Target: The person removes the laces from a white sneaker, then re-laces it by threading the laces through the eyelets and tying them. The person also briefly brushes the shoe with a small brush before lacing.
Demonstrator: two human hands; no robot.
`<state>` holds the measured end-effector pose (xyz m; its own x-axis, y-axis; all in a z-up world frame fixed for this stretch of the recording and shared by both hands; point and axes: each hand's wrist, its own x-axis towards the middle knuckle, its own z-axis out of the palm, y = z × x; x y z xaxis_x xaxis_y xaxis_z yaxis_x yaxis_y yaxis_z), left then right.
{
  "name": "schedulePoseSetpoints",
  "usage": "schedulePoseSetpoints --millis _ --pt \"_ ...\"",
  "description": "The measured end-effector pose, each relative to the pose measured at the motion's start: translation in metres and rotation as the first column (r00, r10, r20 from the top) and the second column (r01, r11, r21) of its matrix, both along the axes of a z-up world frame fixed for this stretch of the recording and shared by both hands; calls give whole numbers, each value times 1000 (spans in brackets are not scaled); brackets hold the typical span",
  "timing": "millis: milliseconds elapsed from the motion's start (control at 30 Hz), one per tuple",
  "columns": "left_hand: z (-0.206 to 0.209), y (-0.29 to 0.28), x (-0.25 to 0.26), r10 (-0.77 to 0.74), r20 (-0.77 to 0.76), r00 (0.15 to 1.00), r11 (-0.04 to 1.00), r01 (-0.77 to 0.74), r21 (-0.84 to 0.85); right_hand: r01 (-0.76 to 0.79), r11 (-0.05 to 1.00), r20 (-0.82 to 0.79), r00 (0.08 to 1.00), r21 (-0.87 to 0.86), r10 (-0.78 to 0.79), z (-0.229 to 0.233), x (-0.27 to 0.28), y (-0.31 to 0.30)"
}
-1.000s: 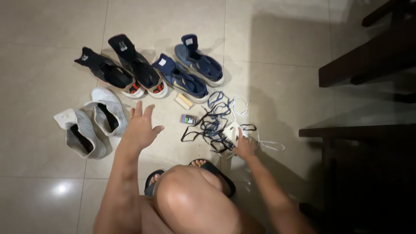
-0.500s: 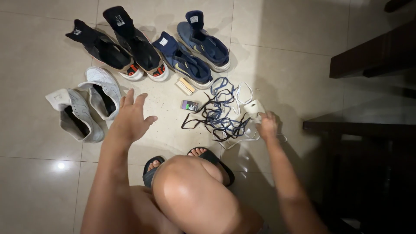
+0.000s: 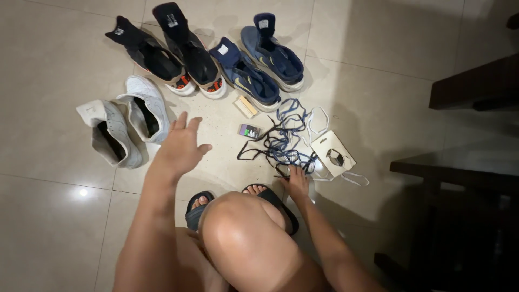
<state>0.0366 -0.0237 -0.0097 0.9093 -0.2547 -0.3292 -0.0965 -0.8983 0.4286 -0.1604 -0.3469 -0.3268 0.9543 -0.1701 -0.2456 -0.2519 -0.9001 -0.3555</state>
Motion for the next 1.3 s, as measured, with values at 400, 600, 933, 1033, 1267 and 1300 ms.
schedulePoseSetpoints --millis 400,600,933,1033,1267,1300 --pt "19 0 -7 14 11 1000 1000 -15 25 257 785 -120 966 564 -230 -15 32 -51" --pt "23 -6 -7 11 -22 1000 999 -10 39 376 605 1 849 702 -529 -4 43 -67" --pt "15 -4 -10 15 10 1000 1000 -15 23 -148 987 -161 977 -56 137 2 -2 0" --pt "9 -7 -8 33 4 999 999 -33 -23 26 961 -239 970 276 43 26 25 -13" --pt "24 -50 9 -189 338 922 711 367 -601 -81 763 81 996 642 37 282 125 -53" --pt "30 -61 10 -229 407 884 634 452 -627 -179 793 144 983 582 116 324 136 -44"
